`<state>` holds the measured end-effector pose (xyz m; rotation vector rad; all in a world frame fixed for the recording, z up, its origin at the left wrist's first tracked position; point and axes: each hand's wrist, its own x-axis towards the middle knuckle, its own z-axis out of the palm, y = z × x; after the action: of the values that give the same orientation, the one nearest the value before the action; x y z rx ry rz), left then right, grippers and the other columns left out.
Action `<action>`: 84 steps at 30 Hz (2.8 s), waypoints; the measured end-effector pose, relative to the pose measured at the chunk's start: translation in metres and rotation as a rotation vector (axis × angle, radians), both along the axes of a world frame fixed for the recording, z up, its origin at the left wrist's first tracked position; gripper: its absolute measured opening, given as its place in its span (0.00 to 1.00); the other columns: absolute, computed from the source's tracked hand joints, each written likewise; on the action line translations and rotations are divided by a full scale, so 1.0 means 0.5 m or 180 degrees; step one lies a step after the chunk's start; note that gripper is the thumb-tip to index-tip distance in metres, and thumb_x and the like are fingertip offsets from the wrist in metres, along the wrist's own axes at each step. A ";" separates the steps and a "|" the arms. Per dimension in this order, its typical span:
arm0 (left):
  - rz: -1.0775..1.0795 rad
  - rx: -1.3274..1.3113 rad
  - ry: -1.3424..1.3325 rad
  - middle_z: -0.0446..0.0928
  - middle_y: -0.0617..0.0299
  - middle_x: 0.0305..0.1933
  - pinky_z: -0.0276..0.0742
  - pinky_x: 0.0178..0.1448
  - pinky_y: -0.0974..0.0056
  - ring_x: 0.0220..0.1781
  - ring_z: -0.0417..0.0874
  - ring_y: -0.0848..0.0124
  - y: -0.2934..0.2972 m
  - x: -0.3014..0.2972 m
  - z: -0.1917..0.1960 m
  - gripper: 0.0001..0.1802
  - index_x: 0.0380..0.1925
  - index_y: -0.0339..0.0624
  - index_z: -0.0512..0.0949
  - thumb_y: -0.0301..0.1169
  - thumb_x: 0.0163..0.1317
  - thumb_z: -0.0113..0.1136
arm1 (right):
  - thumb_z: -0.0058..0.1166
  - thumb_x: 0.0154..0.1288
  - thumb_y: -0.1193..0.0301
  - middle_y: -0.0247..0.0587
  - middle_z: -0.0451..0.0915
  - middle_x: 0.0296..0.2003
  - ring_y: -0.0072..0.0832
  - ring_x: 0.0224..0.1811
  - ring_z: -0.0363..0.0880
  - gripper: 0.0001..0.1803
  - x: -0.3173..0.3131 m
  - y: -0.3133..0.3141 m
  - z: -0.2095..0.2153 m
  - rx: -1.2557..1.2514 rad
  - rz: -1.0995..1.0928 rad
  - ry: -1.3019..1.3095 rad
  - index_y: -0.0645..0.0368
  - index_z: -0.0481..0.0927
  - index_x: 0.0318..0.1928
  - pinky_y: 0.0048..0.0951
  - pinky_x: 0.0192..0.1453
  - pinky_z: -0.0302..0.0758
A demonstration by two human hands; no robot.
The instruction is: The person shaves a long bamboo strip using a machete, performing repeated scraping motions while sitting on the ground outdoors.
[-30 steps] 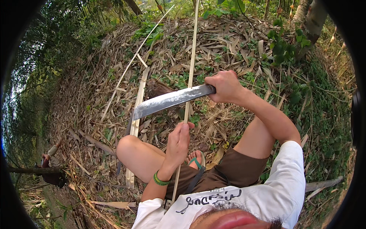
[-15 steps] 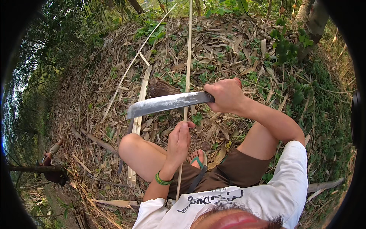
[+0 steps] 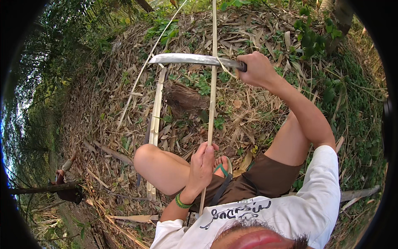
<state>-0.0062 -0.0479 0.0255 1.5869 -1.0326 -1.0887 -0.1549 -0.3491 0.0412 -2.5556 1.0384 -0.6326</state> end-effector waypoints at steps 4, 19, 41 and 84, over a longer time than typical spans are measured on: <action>0.0034 0.0184 0.0271 0.59 0.74 0.18 0.52 0.22 0.74 0.18 0.56 0.85 0.011 -0.006 -0.014 0.22 0.43 0.36 0.74 0.45 0.82 0.40 | 0.61 0.51 0.65 0.45 0.82 0.20 0.46 0.25 0.85 0.09 -0.006 0.019 -0.014 -0.0460 0.0032 0.0465 0.56 0.81 0.28 0.47 0.33 0.82; -0.0122 0.0431 0.0975 0.59 0.73 0.16 0.53 0.18 0.75 0.14 0.57 0.84 0.051 0.017 -0.050 0.23 0.43 0.36 0.72 0.46 0.82 0.37 | 0.60 0.51 0.63 0.42 0.78 0.18 0.46 0.23 0.82 0.09 -0.013 0.047 -0.075 -0.0387 0.0671 0.0798 0.55 0.80 0.27 0.48 0.32 0.80; -0.0931 0.0625 0.3965 0.58 0.75 0.13 0.54 0.12 0.77 0.08 0.56 0.85 0.102 0.070 -0.050 0.34 0.48 0.44 0.66 0.65 0.75 0.32 | 0.55 0.57 0.59 0.57 0.86 0.40 0.54 0.45 0.84 0.20 -0.274 -0.280 -0.246 0.1212 -0.2463 0.0451 0.64 0.85 0.40 0.51 0.49 0.78; 0.0295 0.0056 0.0655 0.66 0.70 0.16 0.60 0.14 0.77 0.11 0.64 0.83 -0.018 0.021 0.036 0.14 0.42 0.43 0.67 0.43 0.78 0.49 | 0.63 0.53 0.64 0.46 0.78 0.18 0.48 0.23 0.81 0.09 -0.003 0.004 -0.023 -0.0505 -0.0161 0.0123 0.56 0.80 0.27 0.49 0.30 0.76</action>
<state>0.0045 -0.0569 0.0433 1.4865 -0.8069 -1.1724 -0.1564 -0.3471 0.0296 -2.6946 1.1100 -0.7079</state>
